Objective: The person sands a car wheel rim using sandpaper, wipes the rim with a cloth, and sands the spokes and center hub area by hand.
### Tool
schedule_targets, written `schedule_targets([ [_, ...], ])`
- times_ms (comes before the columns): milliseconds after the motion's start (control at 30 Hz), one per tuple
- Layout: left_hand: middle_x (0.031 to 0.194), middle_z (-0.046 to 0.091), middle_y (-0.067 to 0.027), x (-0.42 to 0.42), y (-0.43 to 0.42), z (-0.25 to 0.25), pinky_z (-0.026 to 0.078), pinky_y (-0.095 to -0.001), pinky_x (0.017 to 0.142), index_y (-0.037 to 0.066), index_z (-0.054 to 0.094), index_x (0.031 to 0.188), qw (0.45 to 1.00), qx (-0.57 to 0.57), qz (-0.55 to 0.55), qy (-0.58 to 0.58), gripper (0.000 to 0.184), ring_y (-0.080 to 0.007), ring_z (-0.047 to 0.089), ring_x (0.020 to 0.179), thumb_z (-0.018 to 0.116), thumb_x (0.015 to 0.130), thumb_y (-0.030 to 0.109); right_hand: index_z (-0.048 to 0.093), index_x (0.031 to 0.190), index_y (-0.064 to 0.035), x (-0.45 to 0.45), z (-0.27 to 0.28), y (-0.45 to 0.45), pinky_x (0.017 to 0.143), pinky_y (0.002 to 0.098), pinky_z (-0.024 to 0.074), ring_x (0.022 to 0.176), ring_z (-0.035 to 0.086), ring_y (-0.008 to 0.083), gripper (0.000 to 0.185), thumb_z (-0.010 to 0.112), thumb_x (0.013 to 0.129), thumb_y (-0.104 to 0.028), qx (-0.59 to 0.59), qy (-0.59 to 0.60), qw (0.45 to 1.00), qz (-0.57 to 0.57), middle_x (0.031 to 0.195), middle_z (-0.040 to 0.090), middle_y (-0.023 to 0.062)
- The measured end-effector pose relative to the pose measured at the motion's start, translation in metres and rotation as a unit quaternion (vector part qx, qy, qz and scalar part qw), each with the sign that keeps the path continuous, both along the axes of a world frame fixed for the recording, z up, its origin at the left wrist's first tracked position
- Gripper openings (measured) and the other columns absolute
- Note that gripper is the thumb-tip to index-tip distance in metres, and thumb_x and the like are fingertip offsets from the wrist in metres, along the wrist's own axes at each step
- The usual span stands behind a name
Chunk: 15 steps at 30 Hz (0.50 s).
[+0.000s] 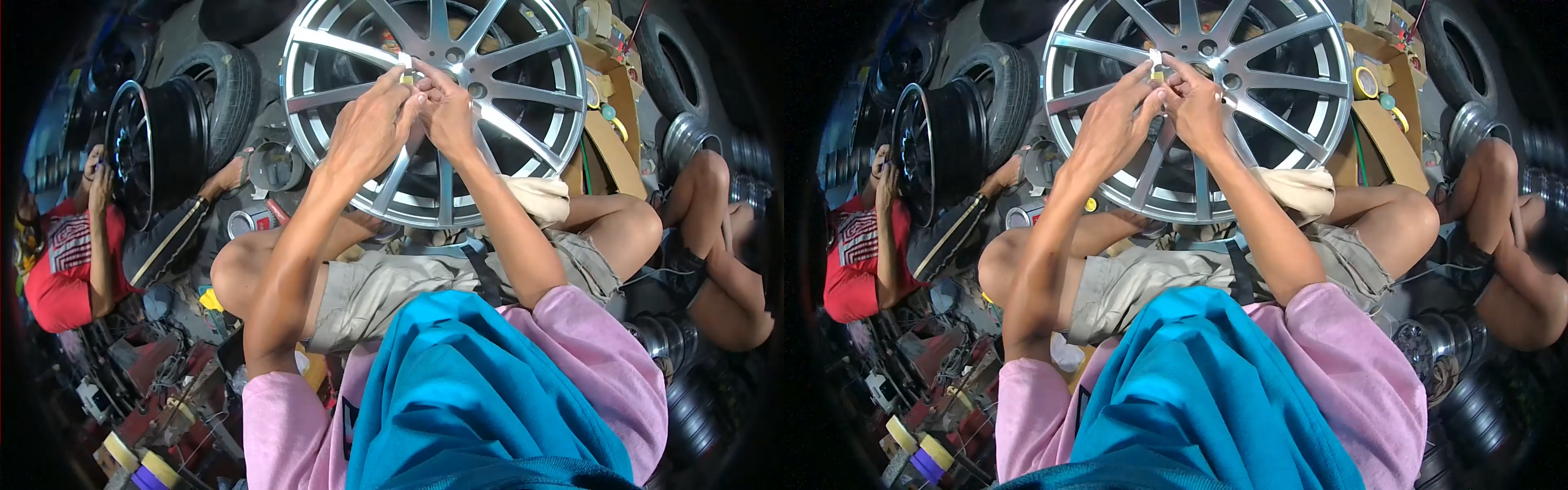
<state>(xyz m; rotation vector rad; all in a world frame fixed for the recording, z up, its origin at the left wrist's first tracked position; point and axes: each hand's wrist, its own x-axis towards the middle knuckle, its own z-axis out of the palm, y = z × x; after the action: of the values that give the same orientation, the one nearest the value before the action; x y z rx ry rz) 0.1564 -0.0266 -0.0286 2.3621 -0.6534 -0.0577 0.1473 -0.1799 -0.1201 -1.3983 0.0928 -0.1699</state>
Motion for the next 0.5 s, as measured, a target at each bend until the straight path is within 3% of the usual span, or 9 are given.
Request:
schedule_targets([
  [100, 0.147, 0.059, -0.0263, 0.003, -0.003, -0.004, 0.051, -0.0486, 0.103, -0.001, 0.072, 0.112, 1.0, 0.01, -0.019, 0.007, 0.035, -0.0463, 0.063, 0.125, 0.057, 0.108, 0.03, 0.063, 0.142, 0.002, 0.003, -0.005, 0.001, 0.064, 0.024, 0.0531, 0.073, 0.063, 0.0083, 0.049, 0.074, 0.094, 0.003, -0.007, -0.019, 1.0, -0.013, 0.087, 0.071, 0.0041],
  [267, 0.145, 0.058, -0.0304, 0.004, -0.003, -0.012, 0.052, -0.0498, 0.1, -0.001, 0.07, 0.11, 0.999, 0.031, -0.035, 0.003, 0.034, -0.0476, 0.062, 0.123, 0.057, 0.108, 0.03, 0.067, 0.139, 0.0007, 0.004, -0.005, 0.003, 0.067, 0.0277, 0.0547, 0.074, 0.064, 0.0098, 0.046, 0.077, 0.095, -0.004, -0.078, -0.023, 0.995, -0.049, 0.086, 0.074, 0.0081],
  [367, 0.145, 0.058, -0.0311, 0.002, -0.002, -0.01, 0.052, -0.05, 0.097, -0.001, 0.07, 0.107, 0.998, 0.052, -0.026, 0.007, 0.033, -0.0487, 0.062, 0.12, 0.058, 0.108, 0.03, 0.068, 0.138, -0.0003, 0.008, -0.015, 0.008, 0.067, 0.0283, 0.0549, 0.074, 0.065, 0.01, 0.045, 0.078, 0.095, -0.008, -0.036, -0.02, 0.998, -0.054, 0.086, 0.075, 0.0089],
  [500, 0.145, 0.057, -0.0312, 0.001, -0.003, 0.005, 0.052, -0.05, 0.096, -0.001, 0.07, 0.103, 0.997, 0.049, -0.008, 0.053, 0.033, -0.0494, 0.063, 0.118, 0.059, 0.107, 0.03, 0.069, 0.138, -0.0015, 0.009, -0.008, 0.009, 0.066, 0.0282, 0.0544, 0.073, 0.065, 0.0103, 0.045, 0.078, 0.095, -0.009, -0.07, -0.002, 0.996, -0.047, 0.087, 0.075, 0.0086],
])
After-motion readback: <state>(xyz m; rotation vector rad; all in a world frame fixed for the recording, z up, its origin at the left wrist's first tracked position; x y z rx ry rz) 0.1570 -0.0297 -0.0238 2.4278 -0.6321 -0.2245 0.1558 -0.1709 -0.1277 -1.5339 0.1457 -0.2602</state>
